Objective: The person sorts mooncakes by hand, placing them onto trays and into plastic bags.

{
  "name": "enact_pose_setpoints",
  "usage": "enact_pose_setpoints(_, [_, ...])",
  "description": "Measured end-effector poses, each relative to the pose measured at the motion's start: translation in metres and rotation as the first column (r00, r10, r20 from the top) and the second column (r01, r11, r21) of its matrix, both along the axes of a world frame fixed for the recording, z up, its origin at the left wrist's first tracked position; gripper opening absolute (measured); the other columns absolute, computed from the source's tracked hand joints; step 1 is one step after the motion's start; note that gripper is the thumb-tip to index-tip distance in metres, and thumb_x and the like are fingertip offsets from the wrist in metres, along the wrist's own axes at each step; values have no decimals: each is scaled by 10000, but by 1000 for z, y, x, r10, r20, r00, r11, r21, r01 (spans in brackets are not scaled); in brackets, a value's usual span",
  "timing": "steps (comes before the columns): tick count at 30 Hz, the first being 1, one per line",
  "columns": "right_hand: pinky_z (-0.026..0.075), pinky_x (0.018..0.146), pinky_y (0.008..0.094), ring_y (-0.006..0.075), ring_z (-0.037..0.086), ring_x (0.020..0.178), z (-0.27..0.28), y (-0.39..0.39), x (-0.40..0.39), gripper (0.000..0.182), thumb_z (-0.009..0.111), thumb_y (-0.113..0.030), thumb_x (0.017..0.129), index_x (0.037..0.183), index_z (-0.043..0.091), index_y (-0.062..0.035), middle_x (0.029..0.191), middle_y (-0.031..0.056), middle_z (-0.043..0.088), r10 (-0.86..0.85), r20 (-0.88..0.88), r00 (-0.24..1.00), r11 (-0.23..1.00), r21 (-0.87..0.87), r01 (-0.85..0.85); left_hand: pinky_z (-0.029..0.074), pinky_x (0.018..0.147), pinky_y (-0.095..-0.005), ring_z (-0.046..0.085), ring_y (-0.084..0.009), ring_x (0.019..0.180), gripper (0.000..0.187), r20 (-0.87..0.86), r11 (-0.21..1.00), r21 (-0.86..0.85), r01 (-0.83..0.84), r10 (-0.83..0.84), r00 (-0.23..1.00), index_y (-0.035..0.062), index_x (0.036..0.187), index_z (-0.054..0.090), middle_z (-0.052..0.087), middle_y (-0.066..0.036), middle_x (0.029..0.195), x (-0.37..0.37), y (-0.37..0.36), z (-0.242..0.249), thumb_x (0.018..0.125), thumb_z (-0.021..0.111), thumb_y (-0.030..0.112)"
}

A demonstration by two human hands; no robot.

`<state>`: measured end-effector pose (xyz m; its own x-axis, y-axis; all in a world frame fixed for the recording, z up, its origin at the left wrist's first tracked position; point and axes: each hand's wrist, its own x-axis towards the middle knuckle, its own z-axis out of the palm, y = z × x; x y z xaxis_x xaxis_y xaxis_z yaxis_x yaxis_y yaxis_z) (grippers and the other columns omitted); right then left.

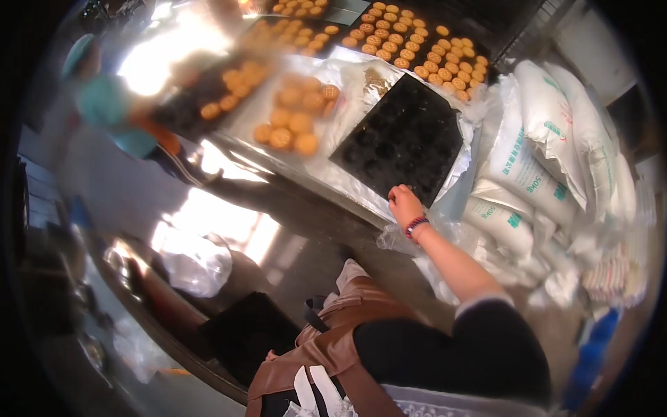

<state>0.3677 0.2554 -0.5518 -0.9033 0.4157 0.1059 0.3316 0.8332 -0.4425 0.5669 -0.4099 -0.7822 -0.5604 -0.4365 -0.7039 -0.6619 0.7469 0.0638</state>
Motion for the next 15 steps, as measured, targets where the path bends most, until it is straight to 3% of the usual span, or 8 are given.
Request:
enact_pose_setpoints(1, [569,818,442,348,678,985,-20,10,-12,118,665,-40,814,931,679,-55,1017,148,665,13,86,996,995,98,-22,457,1127,-440,537,-428,1326,743,7,1000,-13,12,-12,1000,31,1444,491,477,-236,1476,-25,12,40,770,792,110])
enact_pose_setpoints(2, [569,818,442,348,678,985,-36,13,-24,118,665,-40,814,931,679,-55,1017,148,665,18,73,997,996,83,-24,457,1127,-440,537,-428,1326,743,-5,1000,-28,8,-8,1000,31,1444,491,477,-236,1476,-39,10,54,770,792,110])
enact_pose_setpoints(5, [600,847,451,356,693,1033,-88,25,-56,196,629,-89,857,1043,673,-47,1069,173,687,-3,327,945,973,218,-72,441,1139,-445,546,-424,1314,633,-296,999,-46,24,-37,955,-27,1386,559,583,-248,1377,-106,20,110,783,728,69])
enact_pose_setpoints(9, [609,813,447,344,715,995,-109,23,-75,175,606,-96,881,1033,677,-45,1082,190,699,59,407,911,954,245,-172,446,1124,-454,568,-409,1303,619,-472,998,-56,8,-34,881,-28,1383,566,602,-262,1357,-157,36,139,789,702,81])
enact_pose_setpoints(11, [608,792,443,339,717,968,-108,22,-74,174,615,-75,862,1023,675,-47,1024,178,702,67,358,931,951,259,-168,455,1111,-451,583,-400,1289,599,-479,998,-57,8,-35,877,-20,1367,584,614,-252,1348,-166,57,152,788,704,82])
enact_pose_setpoints(15, [583,735,454,321,699,903,-70,20,-58,148,636,-49,792,933,655,-92,901,115,671,53,146,988,948,302,-96,475,1088,-453,619,-400,1240,539,-464,997,-32,68,-75,883,-1,1316,633,655,-244,1284,-146,78,126,789,707,85])
